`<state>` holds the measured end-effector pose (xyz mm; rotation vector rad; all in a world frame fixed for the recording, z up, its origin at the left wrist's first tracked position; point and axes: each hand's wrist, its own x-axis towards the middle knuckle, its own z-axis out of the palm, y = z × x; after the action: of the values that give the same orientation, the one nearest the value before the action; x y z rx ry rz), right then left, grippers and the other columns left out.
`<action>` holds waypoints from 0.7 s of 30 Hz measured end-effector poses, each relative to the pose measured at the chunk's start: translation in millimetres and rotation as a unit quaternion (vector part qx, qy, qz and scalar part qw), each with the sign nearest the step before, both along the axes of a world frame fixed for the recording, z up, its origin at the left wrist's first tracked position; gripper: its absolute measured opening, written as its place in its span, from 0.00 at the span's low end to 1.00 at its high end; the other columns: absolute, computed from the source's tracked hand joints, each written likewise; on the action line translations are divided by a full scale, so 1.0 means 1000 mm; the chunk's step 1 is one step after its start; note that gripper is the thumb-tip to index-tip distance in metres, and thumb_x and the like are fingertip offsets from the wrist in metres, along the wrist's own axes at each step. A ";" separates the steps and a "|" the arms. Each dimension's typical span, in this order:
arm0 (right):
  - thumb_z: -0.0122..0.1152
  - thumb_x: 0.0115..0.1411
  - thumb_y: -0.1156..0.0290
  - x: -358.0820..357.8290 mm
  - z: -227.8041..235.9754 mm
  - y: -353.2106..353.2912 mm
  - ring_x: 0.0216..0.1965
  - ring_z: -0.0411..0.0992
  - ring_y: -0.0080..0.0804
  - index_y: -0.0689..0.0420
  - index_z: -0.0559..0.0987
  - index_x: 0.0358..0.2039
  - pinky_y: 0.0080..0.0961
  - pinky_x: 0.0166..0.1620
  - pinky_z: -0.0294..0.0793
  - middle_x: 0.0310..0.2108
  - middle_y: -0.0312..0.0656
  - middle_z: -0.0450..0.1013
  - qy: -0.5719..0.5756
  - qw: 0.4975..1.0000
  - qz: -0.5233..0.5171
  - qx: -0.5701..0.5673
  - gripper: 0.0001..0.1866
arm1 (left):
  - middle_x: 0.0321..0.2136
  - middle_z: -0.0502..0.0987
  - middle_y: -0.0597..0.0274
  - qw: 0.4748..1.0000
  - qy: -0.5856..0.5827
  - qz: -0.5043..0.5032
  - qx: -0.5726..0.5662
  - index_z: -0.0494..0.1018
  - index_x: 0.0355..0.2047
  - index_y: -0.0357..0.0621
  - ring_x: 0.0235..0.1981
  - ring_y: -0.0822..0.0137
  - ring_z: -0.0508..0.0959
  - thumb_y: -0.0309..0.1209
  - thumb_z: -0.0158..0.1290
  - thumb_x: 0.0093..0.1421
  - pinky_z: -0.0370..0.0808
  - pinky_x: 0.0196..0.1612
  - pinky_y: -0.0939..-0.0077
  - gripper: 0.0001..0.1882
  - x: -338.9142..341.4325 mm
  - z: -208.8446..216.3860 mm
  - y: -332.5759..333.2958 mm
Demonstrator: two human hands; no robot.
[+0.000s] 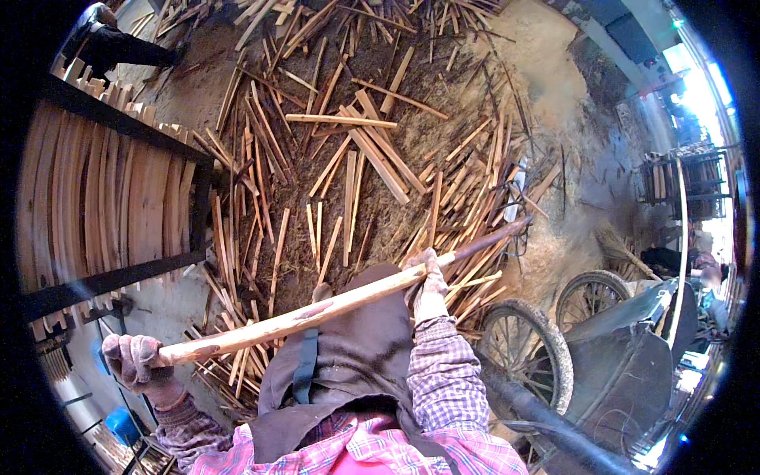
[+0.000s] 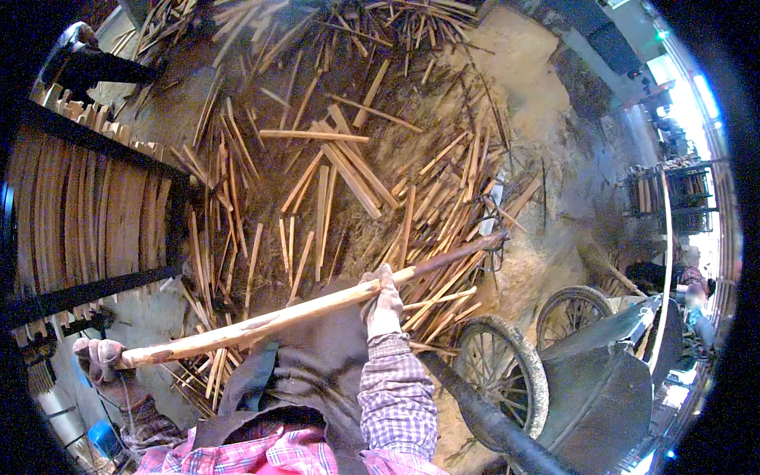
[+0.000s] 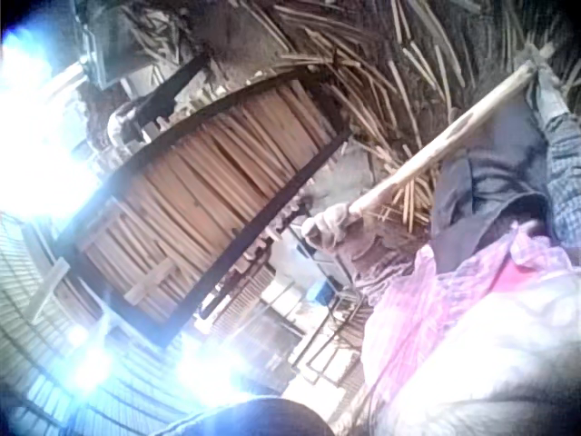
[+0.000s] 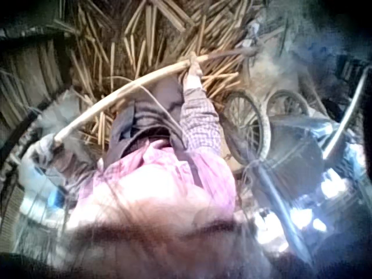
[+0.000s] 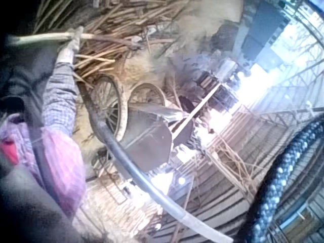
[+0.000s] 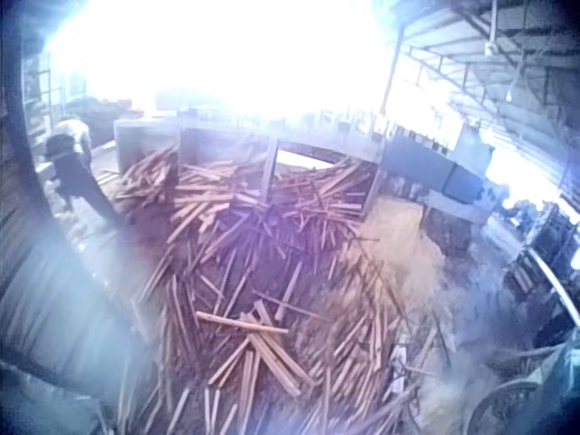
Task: The person uses a long wooden pole to push and gather wooden strips on a workshop floor, then crouches and uses their hands to stack the wood into a pile.
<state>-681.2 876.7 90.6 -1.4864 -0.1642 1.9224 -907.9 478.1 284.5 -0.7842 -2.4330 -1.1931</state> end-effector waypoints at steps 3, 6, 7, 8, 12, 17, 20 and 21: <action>0.57 0.55 0.60 -0.003 0.006 0.023 0.21 0.67 0.33 0.53 0.70 0.28 0.31 0.26 0.72 0.19 0.37 0.67 -0.009 0.999 0.047 0.000 0.11 | 0.16 0.66 0.69 0.997 -0.036 -0.033 0.064 0.60 0.21 0.51 0.18 0.69 0.68 0.26 0.43 0.56 0.68 0.29 0.69 0.08 -0.012 0.012 0.030; 0.56 0.54 0.58 0.003 0.002 0.073 0.19 0.66 0.35 0.55 0.70 0.26 0.33 0.24 0.70 0.19 0.39 0.67 0.030 0.999 -0.019 -0.019 0.14 | 0.10 0.62 0.73 0.826 -0.258 0.030 0.500 0.61 0.22 0.51 0.11 0.80 0.61 0.29 0.38 0.62 0.59 0.18 0.84 0.10 -0.030 0.044 0.095; 0.57 0.53 0.56 0.009 -0.003 0.098 0.20 0.67 0.36 0.57 0.71 0.27 0.32 0.25 0.70 0.20 0.40 0.68 -0.028 0.999 -0.004 -0.017 0.16 | 0.10 0.61 0.73 0.887 -0.174 0.108 0.415 0.61 0.23 0.51 0.11 0.80 0.59 0.30 0.38 0.62 0.56 0.17 0.85 0.10 -0.037 0.052 0.113; 0.57 0.53 0.55 0.010 -0.007 0.122 0.21 0.67 0.35 0.57 0.71 0.27 0.30 0.25 0.69 0.21 0.40 0.68 -0.032 0.999 -0.022 -0.003 0.16 | 0.11 0.60 0.73 0.920 -0.088 0.208 0.319 0.60 0.23 0.51 0.11 0.80 0.57 0.31 0.37 0.62 0.54 0.16 0.85 0.10 -0.044 0.064 0.129; 0.55 0.53 0.55 0.033 -0.047 0.189 0.22 0.67 0.36 0.56 0.71 0.28 0.32 0.26 0.68 0.22 0.39 0.68 -0.095 0.994 0.010 0.043 0.16 | 0.16 0.59 0.69 0.982 0.174 0.040 -0.060 0.58 0.22 0.49 0.21 0.76 0.61 0.31 0.37 0.61 0.60 0.24 0.79 0.09 -0.108 0.080 0.145; 0.55 0.44 0.65 -0.012 -0.021 0.250 0.20 0.68 0.45 0.61 0.70 0.18 0.38 0.29 0.72 0.18 0.49 0.69 -0.058 0.992 0.088 -0.076 0.11 | 0.19 0.62 0.67 0.986 0.017 0.160 0.041 0.59 0.24 0.47 0.24 0.74 0.63 0.29 0.39 0.59 0.62 0.27 0.78 0.06 -0.195 0.093 0.233; 0.52 0.45 0.67 -0.026 -0.001 0.292 0.18 0.68 0.47 0.58 0.66 0.13 0.42 0.29 0.71 0.14 0.49 0.66 -0.076 0.989 0.070 -0.104 0.10 | 0.19 0.64 0.66 0.976 -0.003 0.206 0.070 0.61 0.25 0.46 0.25 0.73 0.65 0.28 0.40 0.58 0.63 0.28 0.78 0.04 -0.234 0.098 0.295; 0.51 0.46 0.67 -0.025 -0.002 0.303 0.18 0.67 0.48 0.58 0.67 0.14 0.42 0.29 0.71 0.14 0.48 0.66 -0.053 0.993 0.070 -0.082 0.10 | 0.20 0.64 0.66 0.973 -0.006 0.215 0.080 0.62 0.26 0.46 0.25 0.73 0.65 0.27 0.40 0.58 0.64 0.28 0.78 0.04 -0.244 0.096 0.310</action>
<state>-706.4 1179.9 88.2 -1.7282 -0.1670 2.0081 -1152.0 788.2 380.4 -0.1862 -2.3137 -1.1963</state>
